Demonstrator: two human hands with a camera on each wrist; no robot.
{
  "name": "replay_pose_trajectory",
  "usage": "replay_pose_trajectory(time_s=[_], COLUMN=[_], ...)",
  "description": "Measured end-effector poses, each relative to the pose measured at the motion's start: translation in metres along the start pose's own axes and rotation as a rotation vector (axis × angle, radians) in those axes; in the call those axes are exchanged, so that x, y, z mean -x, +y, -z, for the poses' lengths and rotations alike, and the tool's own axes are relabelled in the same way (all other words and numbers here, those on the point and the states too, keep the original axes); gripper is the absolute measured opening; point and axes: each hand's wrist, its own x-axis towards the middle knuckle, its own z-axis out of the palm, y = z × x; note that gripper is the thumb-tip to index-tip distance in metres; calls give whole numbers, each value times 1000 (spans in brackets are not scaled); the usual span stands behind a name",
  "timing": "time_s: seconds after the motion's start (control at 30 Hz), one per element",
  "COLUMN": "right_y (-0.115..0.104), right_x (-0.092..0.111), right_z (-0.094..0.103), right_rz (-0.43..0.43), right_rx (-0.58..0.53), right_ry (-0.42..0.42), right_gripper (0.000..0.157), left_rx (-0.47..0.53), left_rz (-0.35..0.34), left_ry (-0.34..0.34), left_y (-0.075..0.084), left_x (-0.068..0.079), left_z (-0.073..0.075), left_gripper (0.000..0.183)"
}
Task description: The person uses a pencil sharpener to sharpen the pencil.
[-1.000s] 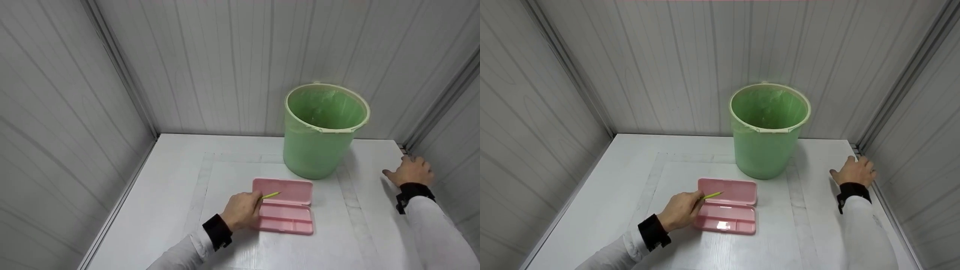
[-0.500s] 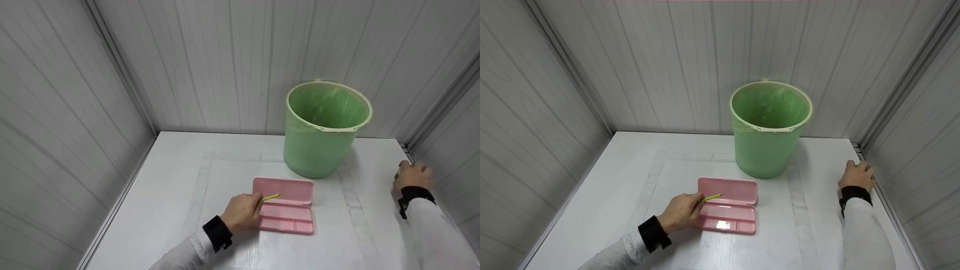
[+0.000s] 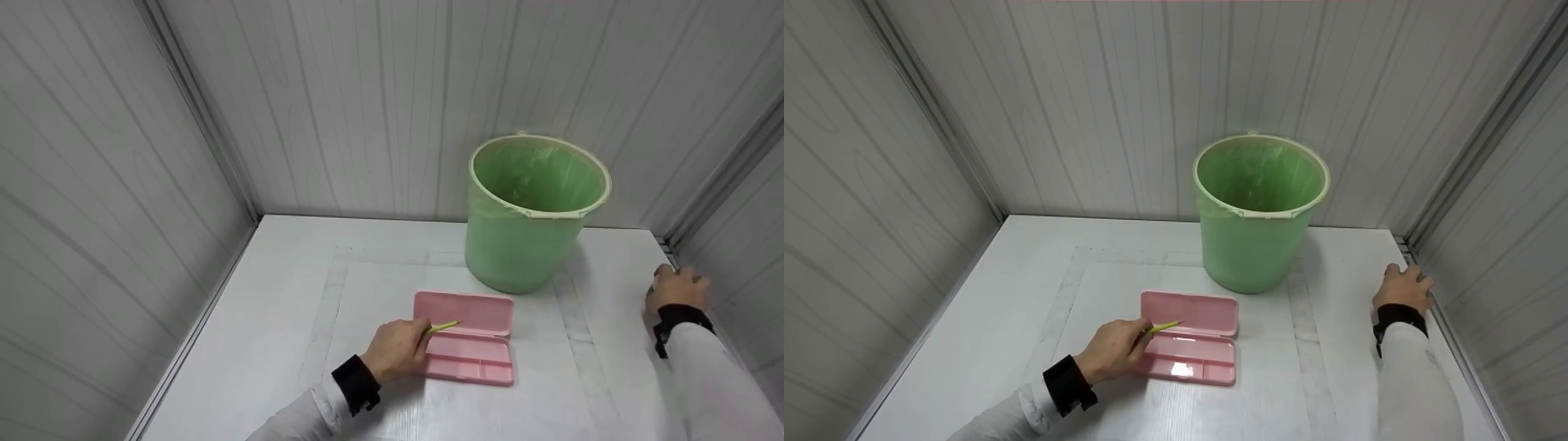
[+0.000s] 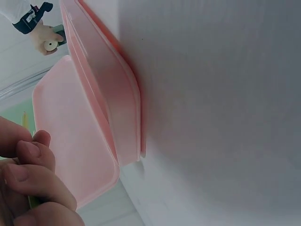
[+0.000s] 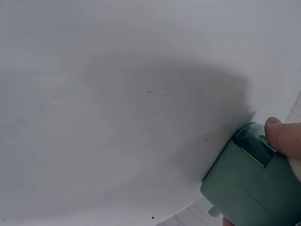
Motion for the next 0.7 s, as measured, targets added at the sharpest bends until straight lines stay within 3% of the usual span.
replay_pose_trajectory(time_s=[0.27,0.47,0.7], right_y=[-1,-5,-33], right_x=[2,6,8], right_z=[-10,-13,-9], right_rz=[5,16,103], right_rx=[-13,-23,-24], right_ry=[83,104,157], right_gripper=[42,53,57], left_rx=[-2,-6,-9], left_rz=[-5,0,0], left_ry=[0,11,12], left_y=[1,-1,-2], left_x=[-1,0,0], left_z=[1,1,2], left_gripper=[15,16,17])
